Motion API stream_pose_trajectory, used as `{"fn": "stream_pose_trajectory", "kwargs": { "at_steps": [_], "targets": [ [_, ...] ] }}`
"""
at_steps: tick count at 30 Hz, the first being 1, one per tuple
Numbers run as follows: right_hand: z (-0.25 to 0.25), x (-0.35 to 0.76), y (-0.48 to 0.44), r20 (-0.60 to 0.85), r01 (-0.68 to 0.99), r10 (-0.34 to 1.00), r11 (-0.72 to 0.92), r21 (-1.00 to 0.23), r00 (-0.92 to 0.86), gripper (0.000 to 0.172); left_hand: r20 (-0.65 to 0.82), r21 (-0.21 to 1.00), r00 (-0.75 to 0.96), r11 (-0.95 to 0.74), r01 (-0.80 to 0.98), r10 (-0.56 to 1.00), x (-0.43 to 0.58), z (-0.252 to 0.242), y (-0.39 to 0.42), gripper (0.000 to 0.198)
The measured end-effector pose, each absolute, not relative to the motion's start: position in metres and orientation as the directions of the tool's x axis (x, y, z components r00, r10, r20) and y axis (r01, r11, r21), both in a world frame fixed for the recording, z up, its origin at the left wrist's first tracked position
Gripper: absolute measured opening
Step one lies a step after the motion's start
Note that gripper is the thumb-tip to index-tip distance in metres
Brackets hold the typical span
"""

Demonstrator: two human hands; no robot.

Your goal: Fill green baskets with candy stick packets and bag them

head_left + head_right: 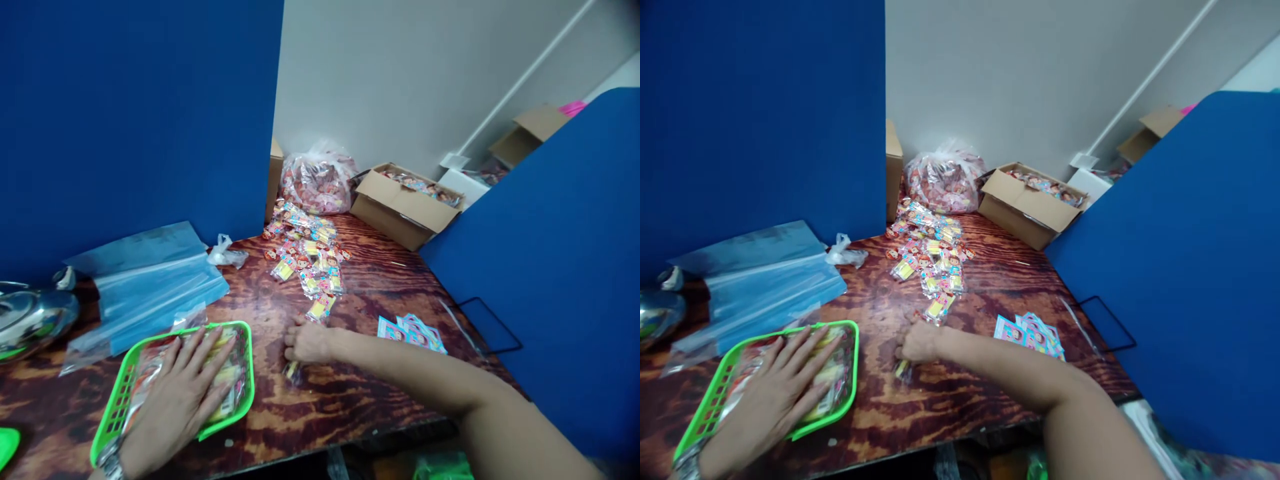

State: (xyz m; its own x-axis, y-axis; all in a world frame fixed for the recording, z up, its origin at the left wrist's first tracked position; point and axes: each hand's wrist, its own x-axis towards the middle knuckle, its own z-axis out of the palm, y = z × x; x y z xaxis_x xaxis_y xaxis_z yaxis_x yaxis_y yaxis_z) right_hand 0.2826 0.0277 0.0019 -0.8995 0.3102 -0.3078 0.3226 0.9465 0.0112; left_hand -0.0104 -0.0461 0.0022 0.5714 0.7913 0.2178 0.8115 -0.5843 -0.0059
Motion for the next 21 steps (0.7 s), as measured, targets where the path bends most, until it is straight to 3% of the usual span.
{"fn": "stream_pose_trajectory", "kwargs": {
  "at_steps": [2, 4, 6, 8, 10, 12, 15, 18, 21],
  "targets": [
    [0.015, 0.285, 0.021, -0.291, 0.456, 0.410, 0.883, -0.110, -0.864, 0.018, 0.214, -0.017, 0.578, -0.589, 0.808, 0.787, -0.011, 0.000, -0.046, 0.063],
    [0.029, 0.289, 0.013, -0.261, 0.547, 0.483, 0.770, -0.327, -0.836, 0.025, 0.213, -0.030, 0.581, -0.589, 0.807, 0.785, -0.012, -0.002, -0.046, 0.064],
    [0.041, 0.295, 0.007, -0.317, 0.577, 0.489, 0.595, -0.560, -0.812, 0.027, 0.226, -0.044, 0.585, -0.592, 0.805, 0.779, -0.012, -0.002, -0.046, 0.065],
    [0.046, 0.305, 0.004, -0.414, 0.607, 0.457, 0.452, -0.654, -0.787, 0.028, 0.239, -0.049, 0.586, -0.593, 0.804, 0.774, -0.012, -0.002, -0.046, 0.066],
    [0.044, 0.320, 0.008, -0.451, 0.682, 0.520, 0.452, -0.576, -0.725, 0.028, 0.241, -0.045, 0.591, -0.599, 0.799, 0.770, -0.012, -0.002, -0.046, 0.066],
    [0.034, 0.336, 0.016, -0.402, 0.789, 0.683, 0.476, -0.389, -0.610, 0.026, 0.233, -0.032, 0.591, -0.601, 0.798, 0.772, -0.012, -0.002, -0.045, 0.065],
    [0.014, 0.349, 0.023, -0.349, 0.914, 0.845, 0.371, -0.164, -0.405, 0.025, 0.217, -0.007, 0.583, -0.596, 0.803, 0.783, -0.012, -0.002, -0.046, 0.065],
    [0.000, 0.339, 0.012, -0.369, 0.946, 0.871, 0.300, -0.123, -0.324, 0.031, 0.192, -0.002, 0.579, -0.589, 0.808, 0.793, -0.011, -0.002, -0.046, 0.065],
    [0.002, 0.318, -0.007, -0.365, 0.923, 0.850, 0.325, -0.205, -0.380, 0.032, 0.175, -0.003, 0.574, -0.583, 0.813, 0.800, -0.011, -0.002, -0.047, 0.066]
  ]
}}
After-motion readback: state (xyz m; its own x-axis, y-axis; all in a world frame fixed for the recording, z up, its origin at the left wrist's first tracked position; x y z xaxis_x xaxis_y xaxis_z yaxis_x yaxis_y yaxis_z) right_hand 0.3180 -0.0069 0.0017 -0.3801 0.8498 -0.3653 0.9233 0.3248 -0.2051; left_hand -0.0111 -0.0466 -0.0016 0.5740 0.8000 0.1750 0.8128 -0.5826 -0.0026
